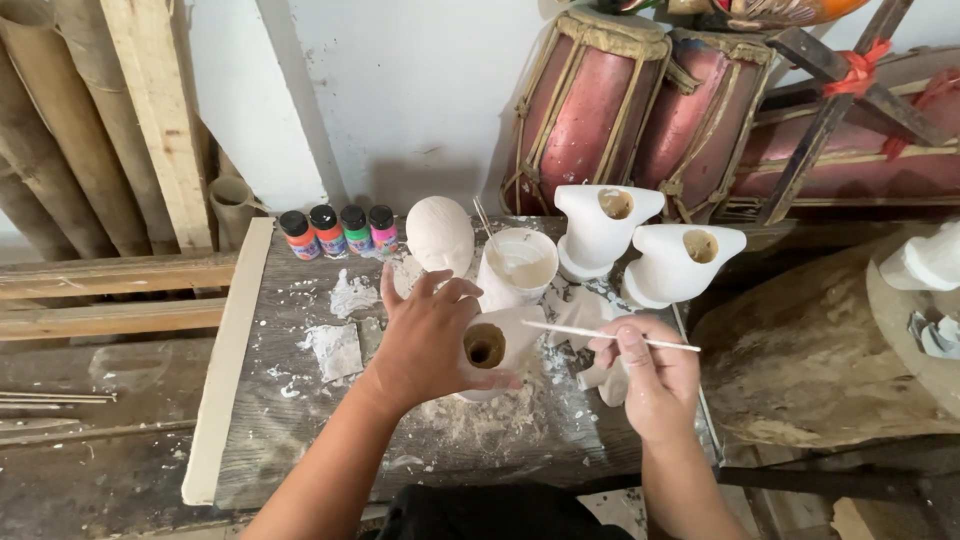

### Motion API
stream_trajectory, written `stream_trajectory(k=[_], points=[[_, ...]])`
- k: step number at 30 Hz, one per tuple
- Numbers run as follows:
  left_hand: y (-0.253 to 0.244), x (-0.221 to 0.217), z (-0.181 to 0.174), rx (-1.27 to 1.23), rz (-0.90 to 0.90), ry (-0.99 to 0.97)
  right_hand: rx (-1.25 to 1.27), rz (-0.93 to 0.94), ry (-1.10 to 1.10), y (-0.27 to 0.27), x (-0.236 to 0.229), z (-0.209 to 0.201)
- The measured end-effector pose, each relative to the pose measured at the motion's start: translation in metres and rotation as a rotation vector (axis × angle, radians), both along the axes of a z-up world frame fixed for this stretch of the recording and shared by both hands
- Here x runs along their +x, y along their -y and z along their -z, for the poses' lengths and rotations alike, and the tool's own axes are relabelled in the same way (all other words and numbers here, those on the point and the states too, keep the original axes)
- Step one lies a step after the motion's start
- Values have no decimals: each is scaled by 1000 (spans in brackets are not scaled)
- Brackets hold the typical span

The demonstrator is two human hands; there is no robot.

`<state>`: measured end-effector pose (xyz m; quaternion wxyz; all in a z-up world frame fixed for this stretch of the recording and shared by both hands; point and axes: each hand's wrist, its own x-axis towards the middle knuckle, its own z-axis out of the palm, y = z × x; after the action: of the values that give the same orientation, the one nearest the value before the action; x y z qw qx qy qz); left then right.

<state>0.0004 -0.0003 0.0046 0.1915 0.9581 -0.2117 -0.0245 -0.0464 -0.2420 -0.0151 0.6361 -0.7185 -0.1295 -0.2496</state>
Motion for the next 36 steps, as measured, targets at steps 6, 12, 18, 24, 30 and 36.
stream_trajectory(k=[6, 12, 18, 24, 30, 36], points=[[0, 1, 2, -19, 6, 28, -74, 80, 39, 13, 13, 15], [-1, 0, 7, -38, 0, 65, -31, 1, 4, 0, 4, 11], [-2, -2, 12, -59, 1, 136, -52, 110, 37, 13, 8, 22], [0, 0, 10, -51, -8, 83, -63, 69, 21, 8, 3, 16], [1, 1, 4, -49, -10, 41, -53, 97, 29, 8, 3, 19], [1, 0, 1, -44, -6, 40, 62, 58, 94, 5, 3, 28]])
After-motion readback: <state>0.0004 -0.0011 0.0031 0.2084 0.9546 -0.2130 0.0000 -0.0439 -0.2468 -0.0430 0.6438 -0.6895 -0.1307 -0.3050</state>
